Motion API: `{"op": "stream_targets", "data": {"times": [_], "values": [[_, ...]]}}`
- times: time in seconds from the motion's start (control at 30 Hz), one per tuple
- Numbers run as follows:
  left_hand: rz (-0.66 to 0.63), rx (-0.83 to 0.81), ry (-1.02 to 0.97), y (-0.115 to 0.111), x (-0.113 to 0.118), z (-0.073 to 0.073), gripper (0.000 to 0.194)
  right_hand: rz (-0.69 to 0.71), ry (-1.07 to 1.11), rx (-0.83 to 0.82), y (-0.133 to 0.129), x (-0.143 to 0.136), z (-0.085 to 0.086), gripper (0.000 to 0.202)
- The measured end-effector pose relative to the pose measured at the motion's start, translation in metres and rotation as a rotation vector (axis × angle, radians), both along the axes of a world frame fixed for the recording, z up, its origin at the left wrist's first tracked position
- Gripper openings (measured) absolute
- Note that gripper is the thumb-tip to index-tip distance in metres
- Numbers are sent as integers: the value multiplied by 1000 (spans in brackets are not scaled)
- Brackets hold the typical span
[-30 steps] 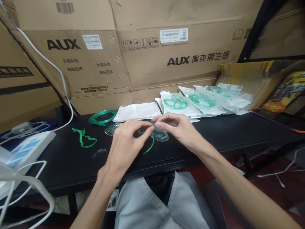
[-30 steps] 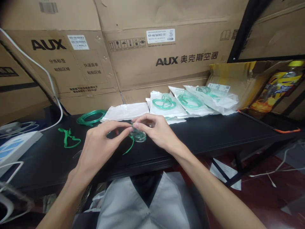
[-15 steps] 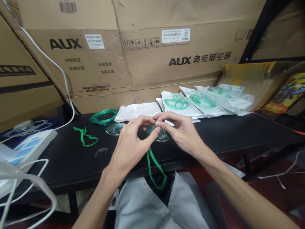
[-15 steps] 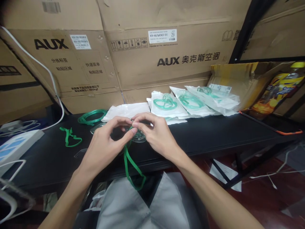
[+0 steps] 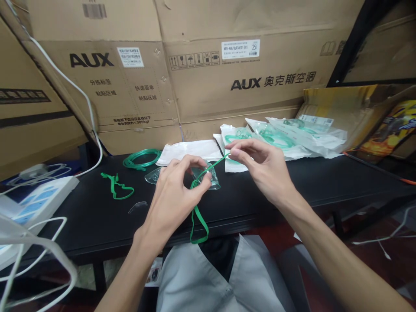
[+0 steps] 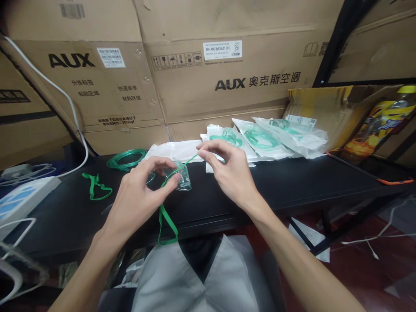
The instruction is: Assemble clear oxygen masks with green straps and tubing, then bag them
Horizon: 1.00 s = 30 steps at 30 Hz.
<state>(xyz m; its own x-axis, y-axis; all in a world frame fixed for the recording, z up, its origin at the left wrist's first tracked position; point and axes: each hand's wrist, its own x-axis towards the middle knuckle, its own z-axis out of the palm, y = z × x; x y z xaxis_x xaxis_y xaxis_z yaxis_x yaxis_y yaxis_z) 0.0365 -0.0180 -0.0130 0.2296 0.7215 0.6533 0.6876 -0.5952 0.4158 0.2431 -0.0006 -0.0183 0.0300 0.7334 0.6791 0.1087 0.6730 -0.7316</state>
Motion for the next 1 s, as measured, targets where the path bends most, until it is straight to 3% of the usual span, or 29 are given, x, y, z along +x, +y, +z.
{"op": "stream_targets", "data": {"times": [0.33,0.5,0.8,0.9,1.0], "values": [[6,-23,33,1,-2,0,13,-24,134,-26,-1,12,7,12],[20,-23,49,3,-1,-4,12,-67,21,9,-12,4,11,8],[113,20,-148,6,4,-11,12,85,-61,103,-26,-22,8,3],[58,-50,-296,7,4,-12,20,58,-6,29,-20,-24,0,15],[-54,-120,-451,9,5,-11,21,69,3,-178,-11,-27,-9,37]]}}
